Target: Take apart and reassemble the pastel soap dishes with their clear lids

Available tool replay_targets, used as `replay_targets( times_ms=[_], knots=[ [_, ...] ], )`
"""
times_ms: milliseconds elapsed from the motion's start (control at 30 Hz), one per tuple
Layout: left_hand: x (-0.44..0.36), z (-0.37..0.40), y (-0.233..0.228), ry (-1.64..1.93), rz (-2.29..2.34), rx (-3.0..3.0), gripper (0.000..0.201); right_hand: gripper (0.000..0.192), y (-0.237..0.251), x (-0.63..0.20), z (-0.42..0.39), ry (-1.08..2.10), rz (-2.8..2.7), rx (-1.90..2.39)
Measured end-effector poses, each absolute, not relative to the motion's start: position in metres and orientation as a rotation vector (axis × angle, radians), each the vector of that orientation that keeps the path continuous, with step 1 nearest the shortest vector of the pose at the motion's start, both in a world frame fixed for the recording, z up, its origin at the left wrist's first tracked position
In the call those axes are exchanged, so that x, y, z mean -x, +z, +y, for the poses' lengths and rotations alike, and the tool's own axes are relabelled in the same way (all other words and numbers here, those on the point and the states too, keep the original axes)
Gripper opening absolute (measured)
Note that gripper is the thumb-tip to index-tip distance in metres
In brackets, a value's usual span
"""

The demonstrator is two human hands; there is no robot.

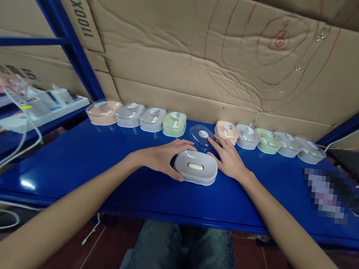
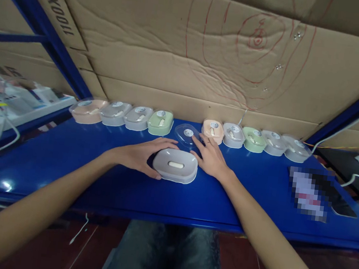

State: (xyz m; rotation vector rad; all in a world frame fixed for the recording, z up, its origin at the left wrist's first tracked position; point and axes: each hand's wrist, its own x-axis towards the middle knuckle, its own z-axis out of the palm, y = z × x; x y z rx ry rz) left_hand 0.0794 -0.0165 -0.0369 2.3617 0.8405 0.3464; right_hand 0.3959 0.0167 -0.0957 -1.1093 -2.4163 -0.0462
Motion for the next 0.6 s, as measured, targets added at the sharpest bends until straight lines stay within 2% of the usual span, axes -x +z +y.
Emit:
replay_targets(
  times_ms=[433, 600],
  knots=[
    [-0.0797, -0.0147, -0.0368, 0.356, 0.799, -2.374, 0.094, 0.063, -0.0927, -0.3962, 0.0158, -0.071, -2.407, 1.122],
    [-0.0804, -0.0177, -0.0381, 0.358, 0.882, -2.352, 0.100, 0.059, -0.0899, -0.3957, 0.0151, -0.094, -2.471, 1.109]
  ],
)
